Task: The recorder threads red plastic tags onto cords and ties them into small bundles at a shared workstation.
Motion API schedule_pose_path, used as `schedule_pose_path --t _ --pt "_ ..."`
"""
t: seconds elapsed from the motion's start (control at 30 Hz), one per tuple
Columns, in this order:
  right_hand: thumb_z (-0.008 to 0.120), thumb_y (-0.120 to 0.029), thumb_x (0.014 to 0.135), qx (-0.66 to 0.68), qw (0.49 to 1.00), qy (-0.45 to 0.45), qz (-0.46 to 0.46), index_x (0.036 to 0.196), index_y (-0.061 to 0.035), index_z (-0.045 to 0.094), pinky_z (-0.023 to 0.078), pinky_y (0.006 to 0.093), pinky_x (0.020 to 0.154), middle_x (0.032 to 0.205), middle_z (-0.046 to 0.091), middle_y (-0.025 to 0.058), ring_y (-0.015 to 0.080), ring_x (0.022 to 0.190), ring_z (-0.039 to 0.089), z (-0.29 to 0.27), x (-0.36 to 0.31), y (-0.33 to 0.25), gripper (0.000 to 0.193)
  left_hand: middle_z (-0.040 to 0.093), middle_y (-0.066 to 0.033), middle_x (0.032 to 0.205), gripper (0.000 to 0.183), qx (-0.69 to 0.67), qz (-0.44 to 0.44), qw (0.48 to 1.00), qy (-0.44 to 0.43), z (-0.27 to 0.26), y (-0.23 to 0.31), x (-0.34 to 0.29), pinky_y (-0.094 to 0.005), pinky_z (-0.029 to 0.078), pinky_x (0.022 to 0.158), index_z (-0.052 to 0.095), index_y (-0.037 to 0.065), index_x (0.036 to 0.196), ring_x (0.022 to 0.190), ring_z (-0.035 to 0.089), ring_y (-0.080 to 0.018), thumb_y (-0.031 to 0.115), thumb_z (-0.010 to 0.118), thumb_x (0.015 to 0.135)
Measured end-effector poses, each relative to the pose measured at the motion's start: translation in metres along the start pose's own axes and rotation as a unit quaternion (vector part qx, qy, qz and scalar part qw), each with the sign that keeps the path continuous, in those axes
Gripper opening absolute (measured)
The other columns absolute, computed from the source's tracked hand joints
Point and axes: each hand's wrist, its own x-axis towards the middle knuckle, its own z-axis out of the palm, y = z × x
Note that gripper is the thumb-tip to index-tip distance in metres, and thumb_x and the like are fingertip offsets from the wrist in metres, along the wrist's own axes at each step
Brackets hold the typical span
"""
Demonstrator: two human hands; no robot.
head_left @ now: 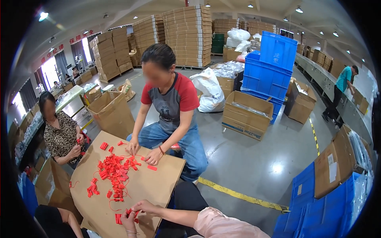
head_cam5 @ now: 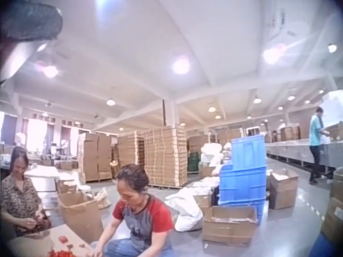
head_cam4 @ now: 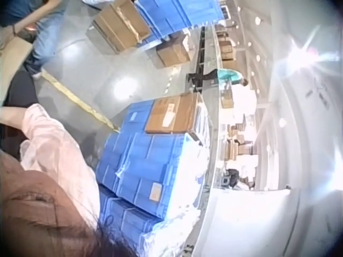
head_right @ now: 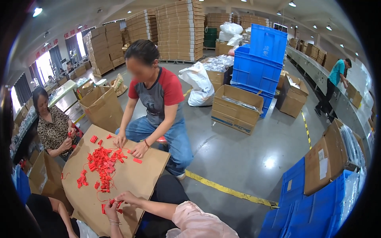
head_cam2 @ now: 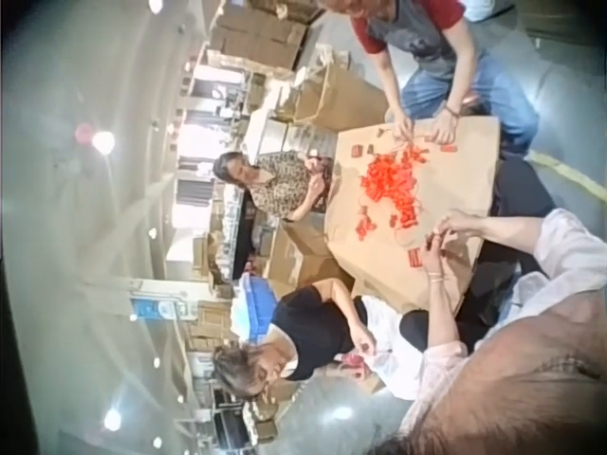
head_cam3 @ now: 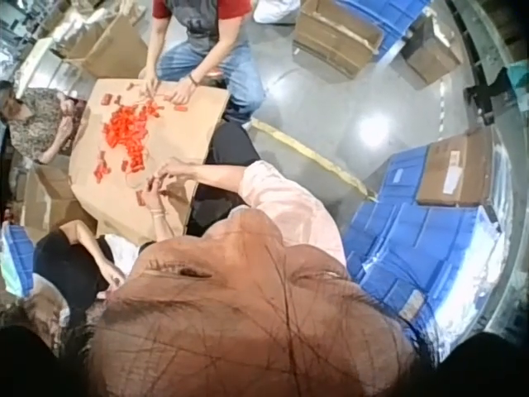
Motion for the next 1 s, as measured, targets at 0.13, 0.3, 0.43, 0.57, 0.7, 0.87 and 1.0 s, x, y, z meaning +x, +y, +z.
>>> schedule_pose_path --t 0.13,0.3,0.43,0.57,0.7,0.87,1.0 --pt "0.059 -0.021 0.079 -0.007 1.000 -0.016 -0.001 0.088 -0.0078 0.066 0.036 0.0206 0.053 0.072 0.061 -0.0022 0.0047 0.064 0.051 0.006 -0.003 -0.005 0.017 0.049 0.0055 0.064 0.006 -0.003 0.003 1.000 0.020 -0.004 0.002 -0.001 -0.0170 0.034 0.049 0.056 0.004 0.071 0.056 0.041 -0.0033 0.000 0.060 0.073" --pt "0.056 -0.012 0.078 -0.105 0.987 -0.052 -0.107 0.084 -0.0019 0.064 0.043 0.0227 0.058 0.072 0.062 0.0013 0.0067 0.063 0.053 -0.004 0.012 0.004 0.014 0.052 0.0030 0.063 0.008 -0.036 0.014 0.999 0.008 -0.003 -0.004 0.001 -0.0168 0.030 0.045 0.058 0.004 0.075 0.050 0.039 -0.0029 -0.002 0.055 0.071" --pt "0.056 -0.005 0.073 -0.130 0.979 -0.065 -0.142 0.080 0.0009 0.063 0.046 0.0250 0.060 0.067 0.061 0.0031 0.0091 0.062 0.055 -0.006 0.012 0.001 0.012 0.051 0.0032 0.063 0.009 0.008 0.016 1.000 0.016 0.001 0.004 -0.004 -0.0177 0.030 0.046 0.055 0.005 0.071 0.051 0.039 -0.0033 -0.003 0.051 0.071" --pt "0.057 -0.007 0.071 -0.219 0.961 -0.055 -0.158 0.077 0.0009 0.063 0.045 0.0250 0.058 0.065 0.061 0.0049 0.0100 0.060 0.055 -0.010 0.009 -0.002 0.012 0.050 0.0030 0.061 0.009 0.012 0.041 0.999 -0.015 0.003 0.004 -0.005 -0.0171 0.029 0.044 0.053 0.005 0.068 0.050 0.039 -0.0032 -0.003 0.049 0.071" --pt "0.059 -0.012 0.068 -0.277 0.943 -0.024 -0.183 0.073 0.0004 0.061 0.045 0.0258 0.056 0.063 0.060 0.0087 0.0122 0.059 0.056 -0.007 -0.003 -0.002 0.013 0.049 0.0026 0.058 0.008 -0.005 0.024 1.000 -0.016 0.005 -0.005 -0.003 -0.0175 0.029 0.041 0.052 0.005 0.067 0.045 0.038 -0.0040 -0.001 0.050 0.071" --pt "0.056 -0.018 0.071 -0.445 0.832 0.137 -0.302 0.074 0.0002 0.057 0.044 0.0344 0.056 0.064 0.058 0.0132 0.0237 0.062 0.057 0.009 -0.021 0.008 0.018 0.045 0.0026 0.051 0.011 -0.016 -0.019 0.999 0.022 0.007 -0.023 0.001 -0.0188 0.029 0.035 0.051 0.009 0.066 0.039 0.036 -0.0045 0.002 0.047 0.074" --pt "0.055 -0.022 0.072 -0.425 0.846 0.103 -0.305 0.079 -0.0018 0.058 0.043 0.0376 0.057 0.067 0.057 0.0146 0.0272 0.063 0.056 0.030 -0.028 0.009 0.022 0.045 0.0030 0.052 0.009 -0.025 0.013 0.998 0.049 -0.010 -0.022 -0.012 -0.0182 0.029 0.037 0.052 0.010 0.067 0.041 0.037 -0.0044 0.005 0.051 0.074"
